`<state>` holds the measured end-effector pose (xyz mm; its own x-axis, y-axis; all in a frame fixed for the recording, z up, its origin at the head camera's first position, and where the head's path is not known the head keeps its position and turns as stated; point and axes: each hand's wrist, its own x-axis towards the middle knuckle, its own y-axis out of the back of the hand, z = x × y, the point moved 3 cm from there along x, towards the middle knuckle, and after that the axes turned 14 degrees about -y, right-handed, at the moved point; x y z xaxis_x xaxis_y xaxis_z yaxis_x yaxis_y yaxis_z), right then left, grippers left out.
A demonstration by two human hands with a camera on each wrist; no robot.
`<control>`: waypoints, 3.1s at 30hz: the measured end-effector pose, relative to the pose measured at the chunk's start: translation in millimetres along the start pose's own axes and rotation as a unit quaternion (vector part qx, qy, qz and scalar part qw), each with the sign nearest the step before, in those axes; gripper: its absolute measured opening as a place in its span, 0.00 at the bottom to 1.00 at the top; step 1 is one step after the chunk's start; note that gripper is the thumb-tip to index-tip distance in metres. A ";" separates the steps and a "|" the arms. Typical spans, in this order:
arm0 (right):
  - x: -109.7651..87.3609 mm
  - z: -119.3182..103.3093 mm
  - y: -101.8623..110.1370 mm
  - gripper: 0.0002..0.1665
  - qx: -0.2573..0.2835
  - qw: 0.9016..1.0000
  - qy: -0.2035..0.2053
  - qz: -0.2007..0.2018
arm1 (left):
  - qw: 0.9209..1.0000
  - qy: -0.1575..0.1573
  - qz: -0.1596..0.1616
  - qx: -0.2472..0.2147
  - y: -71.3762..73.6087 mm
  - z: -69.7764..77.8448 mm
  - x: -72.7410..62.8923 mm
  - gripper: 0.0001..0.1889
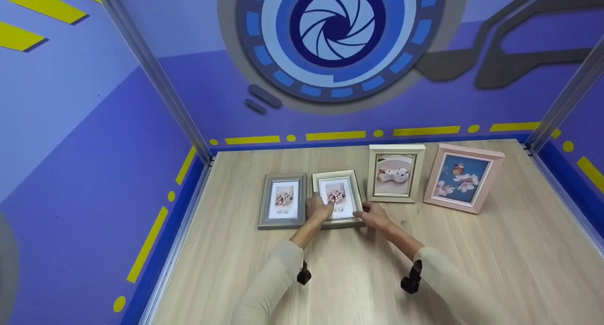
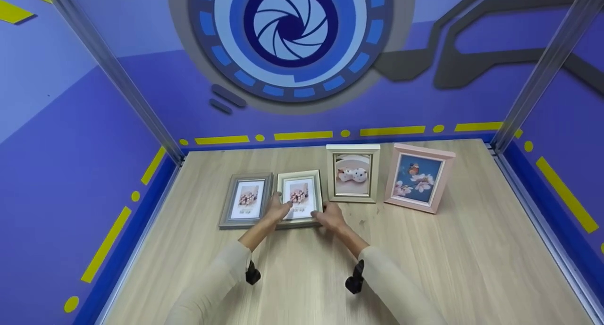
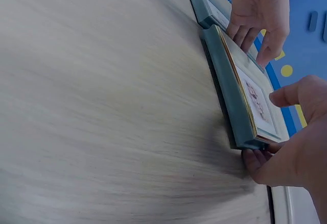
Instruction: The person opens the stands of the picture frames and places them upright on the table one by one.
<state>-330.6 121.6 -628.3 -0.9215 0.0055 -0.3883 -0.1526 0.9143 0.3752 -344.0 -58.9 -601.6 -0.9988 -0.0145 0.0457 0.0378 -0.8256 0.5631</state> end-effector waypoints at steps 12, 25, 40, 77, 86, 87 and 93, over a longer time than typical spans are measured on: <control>1.7 2.8 3.6 0.25 0.107 0.994 -0.001 0.026 | 0.999 0.020 0.025 0.008 12.5 4.1 0.7 0.24; -0.2 2.7 7.6 0.25 0.211 0.977 -0.010 0.004 | 0.995 0.032 0.064 -0.067 24.8 2.5 3.1 0.32; -7.2 -0.7 10.7 0.31 0.217 0.974 0.015 -0.067 | 0.991 0.055 0.047 -0.109 52.0 12.9 6.8 0.26; -11.8 -14.6 8.4 0.33 0.328 0.918 -0.095 -0.200 | 0.943 -0.231 0.094 -0.220 52.2 116.8 -34.0 0.27; -15.6 -12.1 9.1 0.32 0.332 0.920 -0.075 -0.192 | 0.941 -0.275 0.048 -0.191 44.3 125.1 -45.4 0.27; -15.6 -11.2 9.3 0.32 0.332 0.921 -0.074 -0.191 | 0.940 -0.277 0.048 -0.191 43.8 125.4 -45.9 0.27; -16.5 -8.3 11.5 0.31 0.328 0.923 -0.065 -0.192 | 0.942 -0.277 0.040 -0.186 42.1 125.7 -47.1 0.27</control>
<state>-320.1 128.6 -610.5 -0.7874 -0.3602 -0.5003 -0.1702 0.9070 -0.3852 -291.7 -22.0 -476.3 -0.8205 0.1264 0.5575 -0.0033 -0.9763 0.2165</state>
